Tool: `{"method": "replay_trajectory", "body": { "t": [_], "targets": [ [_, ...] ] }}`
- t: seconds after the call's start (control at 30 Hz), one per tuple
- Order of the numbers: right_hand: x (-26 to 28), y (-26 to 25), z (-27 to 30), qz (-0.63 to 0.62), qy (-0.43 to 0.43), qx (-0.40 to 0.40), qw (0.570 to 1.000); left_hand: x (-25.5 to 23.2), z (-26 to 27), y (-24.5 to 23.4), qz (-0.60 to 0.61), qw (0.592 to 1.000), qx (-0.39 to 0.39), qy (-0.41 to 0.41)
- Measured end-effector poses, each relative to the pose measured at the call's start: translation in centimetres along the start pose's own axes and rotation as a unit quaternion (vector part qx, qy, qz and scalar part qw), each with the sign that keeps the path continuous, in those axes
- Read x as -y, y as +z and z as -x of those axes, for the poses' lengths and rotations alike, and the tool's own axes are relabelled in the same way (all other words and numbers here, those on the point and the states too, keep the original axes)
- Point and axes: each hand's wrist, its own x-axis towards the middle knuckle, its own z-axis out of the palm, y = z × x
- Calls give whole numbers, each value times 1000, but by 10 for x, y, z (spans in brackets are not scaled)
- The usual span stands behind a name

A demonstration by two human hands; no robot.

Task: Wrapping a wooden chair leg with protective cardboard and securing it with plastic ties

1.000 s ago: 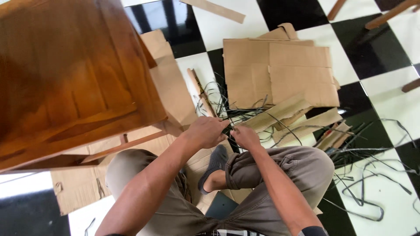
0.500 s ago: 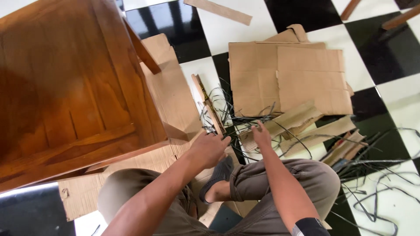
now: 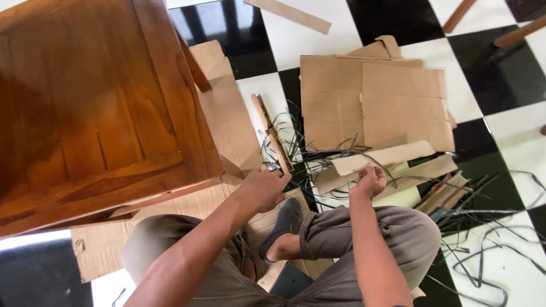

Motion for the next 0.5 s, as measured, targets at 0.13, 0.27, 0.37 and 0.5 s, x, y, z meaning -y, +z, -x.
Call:
{"method": "replay_trajectory", "body": {
  "t": [0.13,0.27,0.37,0.5],
  "targets": [
    [34,-21,40,-223,179,93,954,-11,-1,-21,3,1000,11,27],
    [89,-26,127,-213,228,133,941,-10,-5,-19,17,999,7,45],
    [50,-54,124,-153,286,149,934,-6,-2,-20,21,999,-5,42],
    [14,-78,150,-168,325,266,892,-2,13,-24,61,998,-2,16]
  ]
}}
